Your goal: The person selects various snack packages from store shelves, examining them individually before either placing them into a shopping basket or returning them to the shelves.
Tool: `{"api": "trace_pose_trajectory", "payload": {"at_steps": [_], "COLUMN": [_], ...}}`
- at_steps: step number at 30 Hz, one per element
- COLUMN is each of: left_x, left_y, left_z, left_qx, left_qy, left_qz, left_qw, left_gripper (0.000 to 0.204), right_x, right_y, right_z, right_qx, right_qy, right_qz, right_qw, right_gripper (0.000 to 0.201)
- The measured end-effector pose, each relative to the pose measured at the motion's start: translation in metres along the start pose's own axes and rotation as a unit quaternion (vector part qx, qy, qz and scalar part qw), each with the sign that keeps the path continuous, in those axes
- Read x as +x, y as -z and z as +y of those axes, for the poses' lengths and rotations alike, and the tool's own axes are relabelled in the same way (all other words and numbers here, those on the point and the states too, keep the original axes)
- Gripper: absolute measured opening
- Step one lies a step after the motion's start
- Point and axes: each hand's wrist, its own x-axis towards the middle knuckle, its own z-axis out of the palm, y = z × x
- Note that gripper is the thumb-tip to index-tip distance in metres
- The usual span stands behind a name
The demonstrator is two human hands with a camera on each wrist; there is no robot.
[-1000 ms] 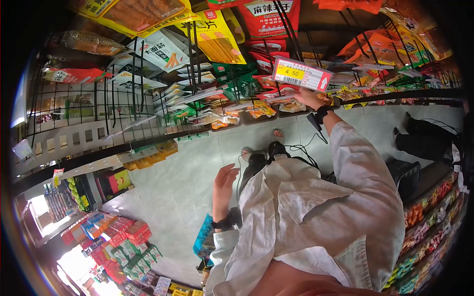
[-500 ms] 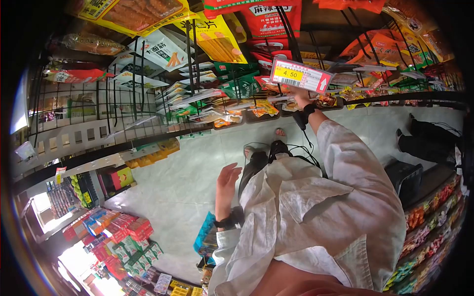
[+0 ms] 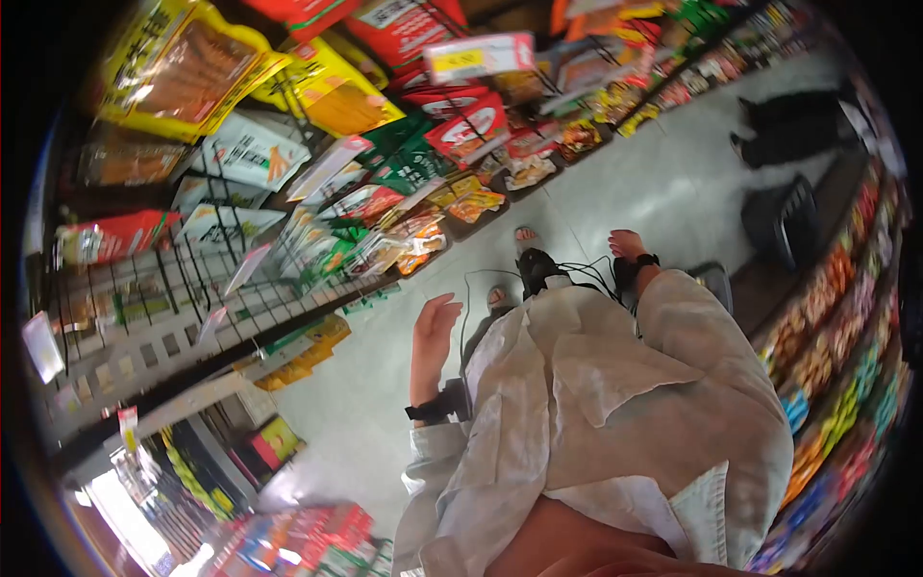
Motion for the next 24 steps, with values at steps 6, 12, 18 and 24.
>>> {"api": "trace_pose_trajectory", "payload": {"at_steps": [6,12,18,24], "left_x": [0.022,0.078,0.015,-0.046], "left_y": [0.017,0.067,0.066,0.027], "left_z": [-0.053,-0.261,-0.300,-0.294], "left_qx": [0.066,0.343,0.247,0.265], "left_qy": [0.001,-0.050,0.355,0.130], "left_qz": [-0.146,-0.226,-0.241,-0.489], "left_qw": [0.987,0.910,0.869,0.821], "left_gripper": [0.032,0.031,0.029,0.029], "right_x": [-0.180,-0.316,-0.367,-0.375], "right_y": [-0.114,-0.220,-0.299,-0.314], "right_z": [0.035,0.049,0.092,0.128], "right_qx": [0.561,0.551,0.593,0.636], "right_qy": [-0.220,-0.311,-0.339,-0.341], "right_qz": [0.322,0.366,0.396,0.351], "right_qw": [0.730,0.683,0.614,0.597], "right_gripper": [0.013,0.020,0.022,0.020]}}
